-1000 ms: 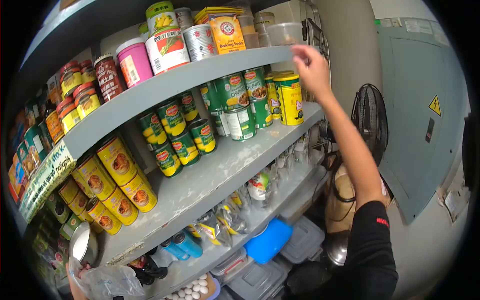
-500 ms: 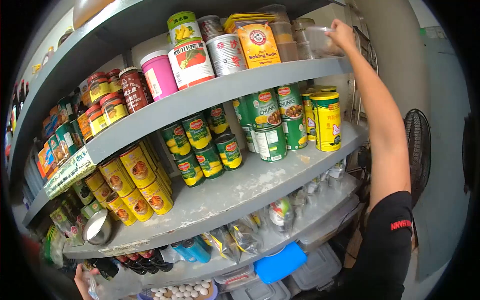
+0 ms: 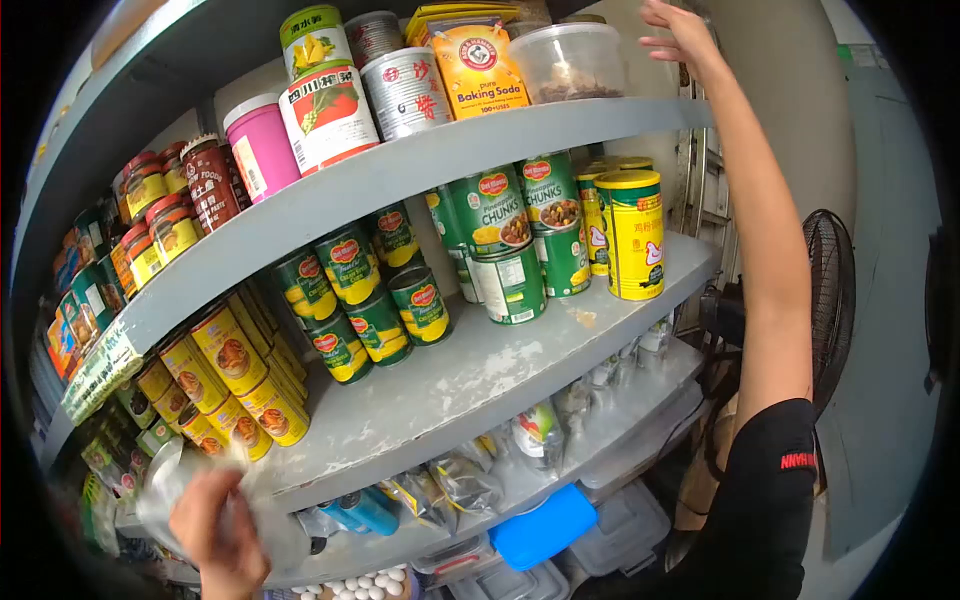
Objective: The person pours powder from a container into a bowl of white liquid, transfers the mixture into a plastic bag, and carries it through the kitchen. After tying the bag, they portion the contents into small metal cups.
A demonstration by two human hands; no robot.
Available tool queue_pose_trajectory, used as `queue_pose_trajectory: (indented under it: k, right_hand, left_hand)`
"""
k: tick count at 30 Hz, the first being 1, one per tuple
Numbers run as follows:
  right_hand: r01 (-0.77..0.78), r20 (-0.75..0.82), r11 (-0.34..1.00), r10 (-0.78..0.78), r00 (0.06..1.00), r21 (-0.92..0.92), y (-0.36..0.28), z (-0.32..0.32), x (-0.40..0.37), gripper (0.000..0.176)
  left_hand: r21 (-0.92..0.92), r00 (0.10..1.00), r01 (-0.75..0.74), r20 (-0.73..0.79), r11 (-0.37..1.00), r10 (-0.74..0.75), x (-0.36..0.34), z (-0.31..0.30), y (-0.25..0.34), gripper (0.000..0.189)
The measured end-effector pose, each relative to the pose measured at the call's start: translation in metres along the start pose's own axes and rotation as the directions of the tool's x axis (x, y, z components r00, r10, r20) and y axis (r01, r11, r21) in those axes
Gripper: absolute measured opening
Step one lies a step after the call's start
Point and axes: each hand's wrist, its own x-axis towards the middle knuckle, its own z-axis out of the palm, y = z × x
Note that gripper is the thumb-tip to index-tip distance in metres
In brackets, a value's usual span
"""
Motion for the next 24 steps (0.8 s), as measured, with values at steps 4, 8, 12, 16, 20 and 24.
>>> queue_pose_trajectory:
  k: [4, 8, 12, 16, 20, 24]
  right_hand:
    - [-0.037, -0.278, 0.998, 0.048, 0.959, 0.042, 0.139, -0.026, 0.122, 0.022]
    - [0.248, -0.144, 0.762, -0.407, 0.902, -0.599, 0.105, 0.019, 0.09, 0.048]
    - [0.361, -0.03, 0.569, -0.563, 0.826, -0.739, 0.131, 0.036, 0.134, 0.061]
    - [0.477, 0.016, 0.566, -0.633, 0.774, -0.673, 0.155, 0.042, 0.187, 0.056]
    - [0.484, 0.153, 0.772, -0.465, 0.872, -0.411, 0.131, 0.064, 0.192, 0.056]
    - [0.439, 0.174, 0.77, -0.407, 0.897, -0.463, 0.118, 0.07, 0.19, 0.056]
  left_hand:
    - [0.206, 0.94, -0.325, 0.179, 0.923, 0.291, 0.149, 0.068, 0.07, 0.074]
    - [0.414, 0.867, -0.494, 0.172, 0.765, 0.467, 0.22, 0.14, 0.074, 0.079]
    - [0.432, 0.862, -0.502, 0.188, 0.749, 0.47, 0.25, 0.162, 0.062, 0.063]
    - [0.388, 0.86, -0.507, 0.167, 0.77, 0.483, 0.256, 0.174, 0.057, 0.06]
    - [0.35, 0.845, -0.533, 0.188, 0.77, 0.5, 0.26, 0.175, 0.054, 0.062]
    - [0.321, 0.823, -0.566, 0.162, 0.759, 0.545, 0.262, 0.176, 0.053, 0.064]
